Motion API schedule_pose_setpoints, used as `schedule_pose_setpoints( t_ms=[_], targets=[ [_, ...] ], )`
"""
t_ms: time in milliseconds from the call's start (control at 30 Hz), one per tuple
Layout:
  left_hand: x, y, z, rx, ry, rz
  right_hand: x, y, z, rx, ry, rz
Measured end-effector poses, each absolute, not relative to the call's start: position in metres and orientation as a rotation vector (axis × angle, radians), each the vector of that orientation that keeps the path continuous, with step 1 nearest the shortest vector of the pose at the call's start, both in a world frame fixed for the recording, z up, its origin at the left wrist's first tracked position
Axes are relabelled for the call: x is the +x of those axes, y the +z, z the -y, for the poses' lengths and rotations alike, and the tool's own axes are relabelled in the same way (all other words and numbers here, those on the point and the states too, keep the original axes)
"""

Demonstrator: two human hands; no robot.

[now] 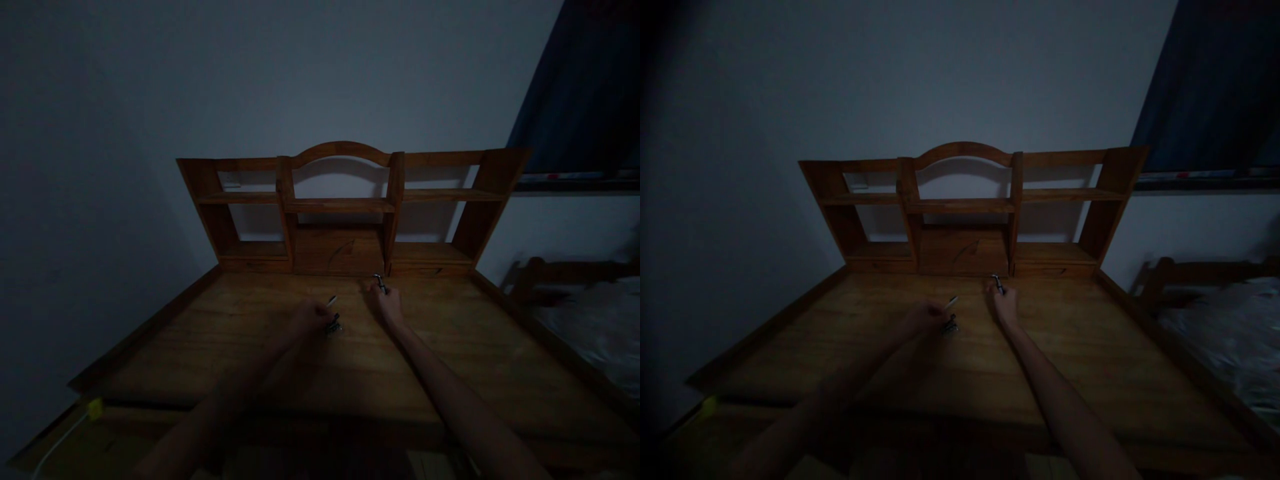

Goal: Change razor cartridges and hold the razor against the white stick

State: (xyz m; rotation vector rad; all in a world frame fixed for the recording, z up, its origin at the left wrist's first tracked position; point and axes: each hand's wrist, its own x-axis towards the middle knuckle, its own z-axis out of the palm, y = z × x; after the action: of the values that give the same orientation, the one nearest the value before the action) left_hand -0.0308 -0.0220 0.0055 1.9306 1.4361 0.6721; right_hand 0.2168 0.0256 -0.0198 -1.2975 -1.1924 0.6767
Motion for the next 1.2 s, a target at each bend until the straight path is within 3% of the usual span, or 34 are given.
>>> schedule_pose_setpoints(
  t_ms=[167,600,1200],
  targets=[
    [-0.029,0.005,0.028,1.992,0.478,-1.545,0.211,-0.019,-0.022,-1.287,0.641,1.261],
    [-0.01,0.005,0.029,2.065,0.395,-1.608,0.208,-0.018,-0.014,-1.418,0.262,1.649],
    [0.001,0.032,0.021,2.221,0.148,-1.44,0.208,-0.017,-0.01,-1.503,0.184,1.751]
  ],
)
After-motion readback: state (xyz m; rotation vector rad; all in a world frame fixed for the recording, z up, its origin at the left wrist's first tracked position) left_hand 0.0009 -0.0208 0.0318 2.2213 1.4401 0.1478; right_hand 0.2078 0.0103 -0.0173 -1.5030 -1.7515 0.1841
